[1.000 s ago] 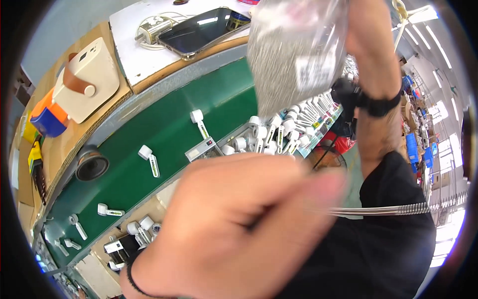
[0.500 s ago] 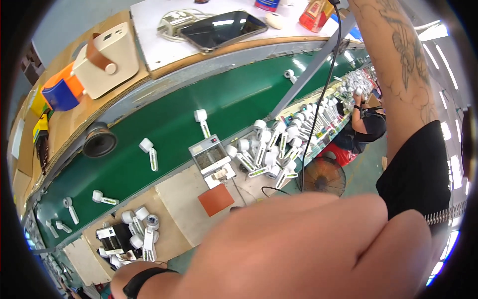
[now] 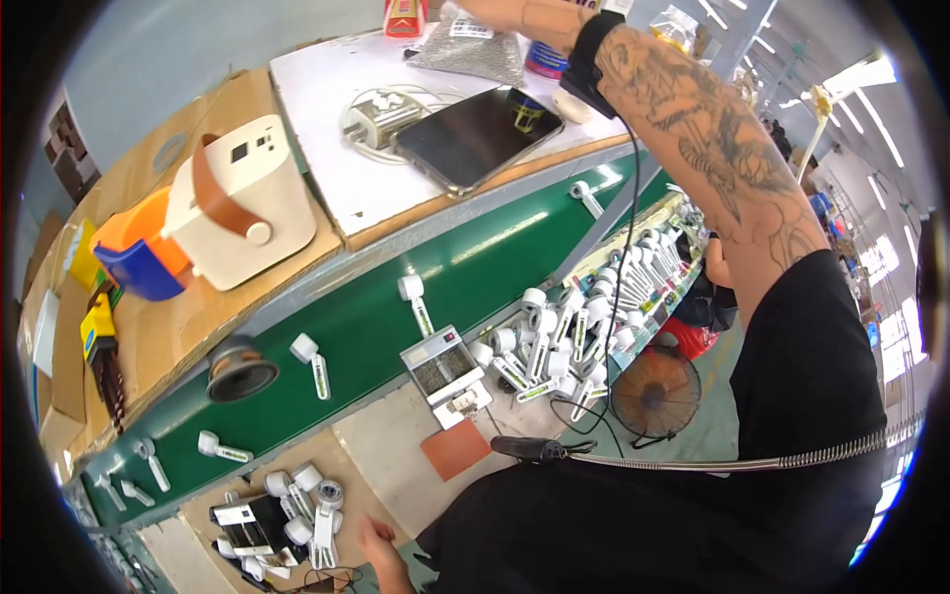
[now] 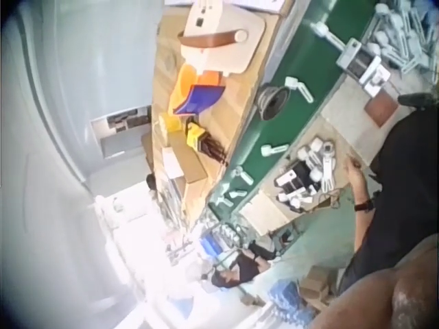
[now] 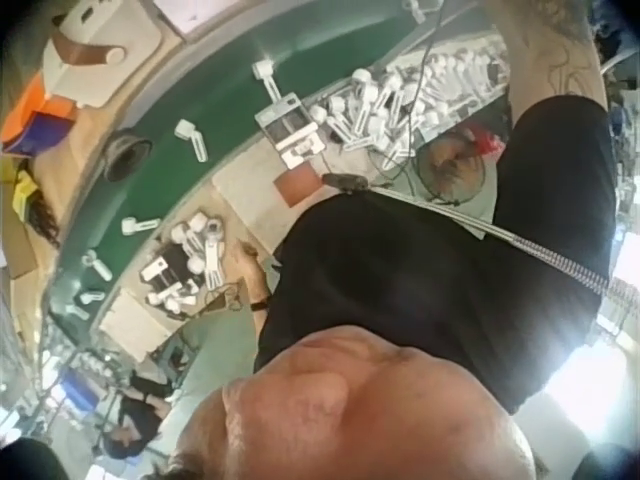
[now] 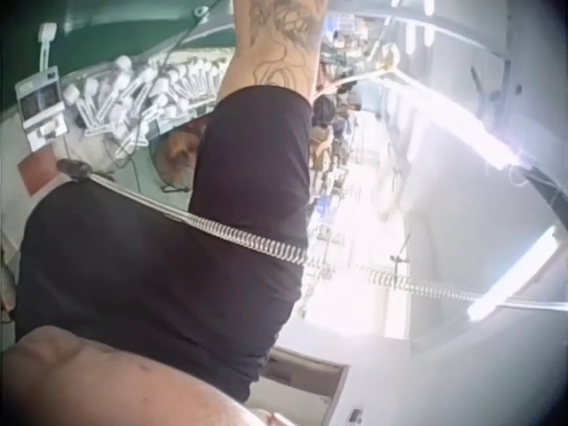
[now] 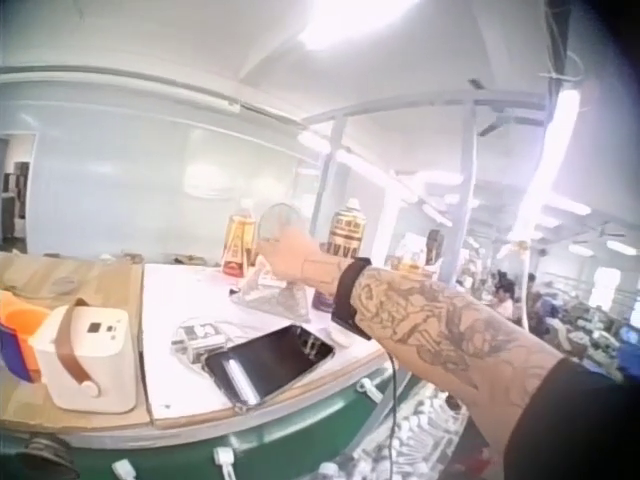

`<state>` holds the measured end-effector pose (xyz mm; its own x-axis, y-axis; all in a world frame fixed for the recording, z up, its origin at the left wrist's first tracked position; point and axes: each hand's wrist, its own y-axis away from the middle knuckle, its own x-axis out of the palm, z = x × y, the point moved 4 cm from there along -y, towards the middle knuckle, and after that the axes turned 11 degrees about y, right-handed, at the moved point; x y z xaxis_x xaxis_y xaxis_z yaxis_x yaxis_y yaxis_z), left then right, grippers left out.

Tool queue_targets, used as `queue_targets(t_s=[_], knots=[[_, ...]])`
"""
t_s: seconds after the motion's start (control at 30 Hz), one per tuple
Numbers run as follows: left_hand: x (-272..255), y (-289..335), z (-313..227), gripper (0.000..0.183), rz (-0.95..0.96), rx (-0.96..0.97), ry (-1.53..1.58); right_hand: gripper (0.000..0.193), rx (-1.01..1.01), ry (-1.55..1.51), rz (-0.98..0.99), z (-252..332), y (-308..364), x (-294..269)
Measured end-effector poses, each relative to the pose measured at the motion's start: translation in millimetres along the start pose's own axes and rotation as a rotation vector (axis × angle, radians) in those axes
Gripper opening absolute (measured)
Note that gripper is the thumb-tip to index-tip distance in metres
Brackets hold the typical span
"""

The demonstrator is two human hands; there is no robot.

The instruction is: Assembling small electronic devices using an electric screwdriver on a factory assembly line.

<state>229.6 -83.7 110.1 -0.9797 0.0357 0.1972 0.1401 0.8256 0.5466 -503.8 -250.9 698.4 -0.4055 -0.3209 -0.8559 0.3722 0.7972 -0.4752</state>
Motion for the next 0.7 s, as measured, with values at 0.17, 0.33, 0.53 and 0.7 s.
queue_targets(t_s=[0.17, 0.33, 0.53, 0.7], knots=[[-36.9, 55.8, 21.4, 0.039, -0.095, -0.038, -0.374, 0.059, 0.312, -0.192, -0.446, -63.6, -43.5, -40.9], [-67.8, 55.9, 35.4, 0.026, -0.137, -0.110, -0.390, 0.059, 0.319, -0.233, -0.692, -54.8, -50.8, -105.4], [-90.4, 53.9, 50.4, 0.031, -0.153, -0.147, -0.364, 0.060, 0.276, -0.136, -0.699, -56.3, -2.2, -63.8], [-88.1, 41.0, 40.2, 0.030, -0.118, -0.085, -0.404, 0.057, 0.051, -0.147, -0.240, -33.1, 44.5, -0.7]])
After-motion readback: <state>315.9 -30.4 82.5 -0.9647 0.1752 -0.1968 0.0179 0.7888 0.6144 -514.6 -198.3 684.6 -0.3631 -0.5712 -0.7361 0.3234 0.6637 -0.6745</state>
